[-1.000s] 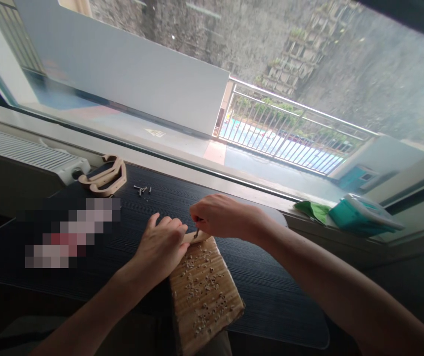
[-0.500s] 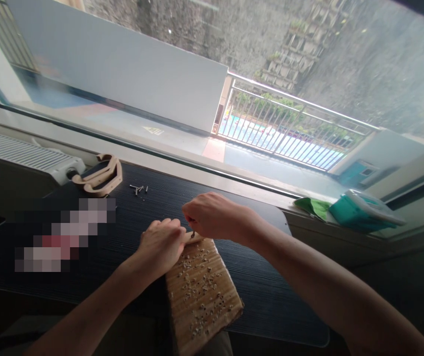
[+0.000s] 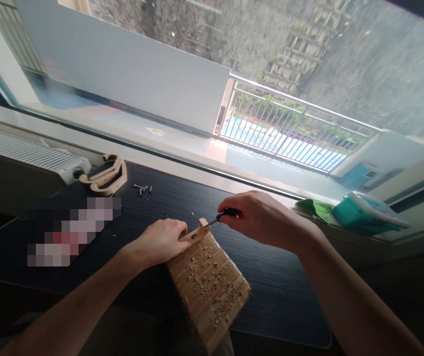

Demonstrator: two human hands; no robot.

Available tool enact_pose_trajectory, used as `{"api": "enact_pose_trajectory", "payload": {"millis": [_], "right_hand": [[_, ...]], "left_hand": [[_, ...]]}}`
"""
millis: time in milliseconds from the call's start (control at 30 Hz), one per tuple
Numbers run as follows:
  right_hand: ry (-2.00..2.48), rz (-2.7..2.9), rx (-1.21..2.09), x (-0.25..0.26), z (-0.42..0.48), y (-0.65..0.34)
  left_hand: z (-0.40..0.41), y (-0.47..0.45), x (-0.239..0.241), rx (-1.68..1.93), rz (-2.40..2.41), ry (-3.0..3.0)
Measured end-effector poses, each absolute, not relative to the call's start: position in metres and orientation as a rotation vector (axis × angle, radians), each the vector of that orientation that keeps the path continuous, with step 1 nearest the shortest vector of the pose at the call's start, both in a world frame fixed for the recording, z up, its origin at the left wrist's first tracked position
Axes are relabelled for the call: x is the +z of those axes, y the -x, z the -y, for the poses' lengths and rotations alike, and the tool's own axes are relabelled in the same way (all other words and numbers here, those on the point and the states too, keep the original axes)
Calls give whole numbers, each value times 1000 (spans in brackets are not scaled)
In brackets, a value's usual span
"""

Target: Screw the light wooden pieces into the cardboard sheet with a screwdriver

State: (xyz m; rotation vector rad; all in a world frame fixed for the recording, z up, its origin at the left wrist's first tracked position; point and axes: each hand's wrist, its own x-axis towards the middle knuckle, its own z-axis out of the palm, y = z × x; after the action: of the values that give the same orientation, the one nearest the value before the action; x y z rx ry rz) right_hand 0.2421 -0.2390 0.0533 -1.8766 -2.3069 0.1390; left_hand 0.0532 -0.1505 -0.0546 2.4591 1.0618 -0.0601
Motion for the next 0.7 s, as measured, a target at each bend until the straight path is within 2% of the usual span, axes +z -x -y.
{"api": "enact_pose_trajectory", "payload": {"millis": [200,400,600,700], "right_hand": [[1898,1481,428,-27,298,-275],[1859,770,440,-105,326,-258],[1858,606,296,-115,325,-252],[1716,514,347,-107,319,-245]], "left_hand": [[154,-46,-80,-13,-932,-1876],[168,-50,-94,-12,-844,-1603],[144,-44,-91,285,-920,-1999],[135,-52,-94,347,-689,-1892]]}}
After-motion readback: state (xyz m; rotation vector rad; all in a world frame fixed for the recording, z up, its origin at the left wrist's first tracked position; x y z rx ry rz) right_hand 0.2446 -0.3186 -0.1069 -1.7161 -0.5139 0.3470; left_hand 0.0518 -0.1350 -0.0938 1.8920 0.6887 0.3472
